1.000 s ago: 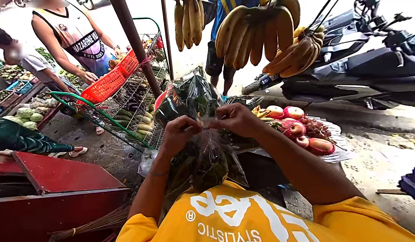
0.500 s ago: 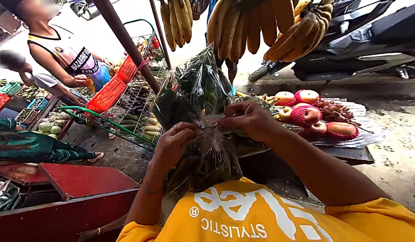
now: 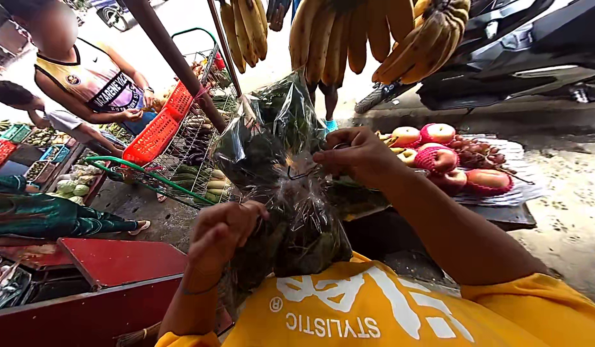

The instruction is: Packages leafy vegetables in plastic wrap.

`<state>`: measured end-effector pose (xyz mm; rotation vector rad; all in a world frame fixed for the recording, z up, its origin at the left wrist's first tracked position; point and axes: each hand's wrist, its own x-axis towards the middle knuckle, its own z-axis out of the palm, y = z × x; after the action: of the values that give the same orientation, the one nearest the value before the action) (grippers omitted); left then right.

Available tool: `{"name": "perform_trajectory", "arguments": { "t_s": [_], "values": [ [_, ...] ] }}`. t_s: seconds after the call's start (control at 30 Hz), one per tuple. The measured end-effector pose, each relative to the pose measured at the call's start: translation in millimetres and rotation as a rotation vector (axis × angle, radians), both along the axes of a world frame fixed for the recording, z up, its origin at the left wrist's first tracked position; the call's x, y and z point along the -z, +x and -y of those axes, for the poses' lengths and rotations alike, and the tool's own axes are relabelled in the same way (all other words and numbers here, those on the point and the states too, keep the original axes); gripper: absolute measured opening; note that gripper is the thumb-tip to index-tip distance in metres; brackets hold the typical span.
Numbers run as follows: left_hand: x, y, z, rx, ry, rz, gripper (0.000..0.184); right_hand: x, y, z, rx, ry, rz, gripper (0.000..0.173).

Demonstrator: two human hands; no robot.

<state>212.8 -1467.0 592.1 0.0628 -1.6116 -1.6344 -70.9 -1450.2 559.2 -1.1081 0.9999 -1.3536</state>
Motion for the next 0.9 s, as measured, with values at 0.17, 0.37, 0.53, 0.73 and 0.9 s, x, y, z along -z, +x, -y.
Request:
{"name": "perform_trajectory", "arguments": {
  "t_s": [0.17, 0.37, 0.53, 0.73, 0.9],
  "values": [
    [4.3, -6.5, 5.6, -0.032, 0.631, -0.292, 0.022, -6.6, 12.0, -8.1, 0.057, -0.101, -0.252, 0.038],
    [10.8, -26.0, 14.6, -0.551, 0.583, 0.196, 0.031, -7.5, 34.5, -12.6, -0.017, -0.070, -0.468, 0.038],
    [19.9, -22.3, 18.3, -0.536, 0.478, 0.426, 0.033, 0.6, 37.8, -8.4, -0.022, -0.043, -0.438, 0.040],
    [38.6, -29.4, 2.8, -0.527, -0.130, 0.864, 0.024, 8.4, 47.6, -8.9, -0.099, -0.008, -0.391, 0.033],
    [35.7, -28.6, -2.7, -0.552, -0.352, 0.807, 0.020, 2.5, 56.1, -5.7, -0.163, 0.001, -0.364, 0.031]
  ]
}}
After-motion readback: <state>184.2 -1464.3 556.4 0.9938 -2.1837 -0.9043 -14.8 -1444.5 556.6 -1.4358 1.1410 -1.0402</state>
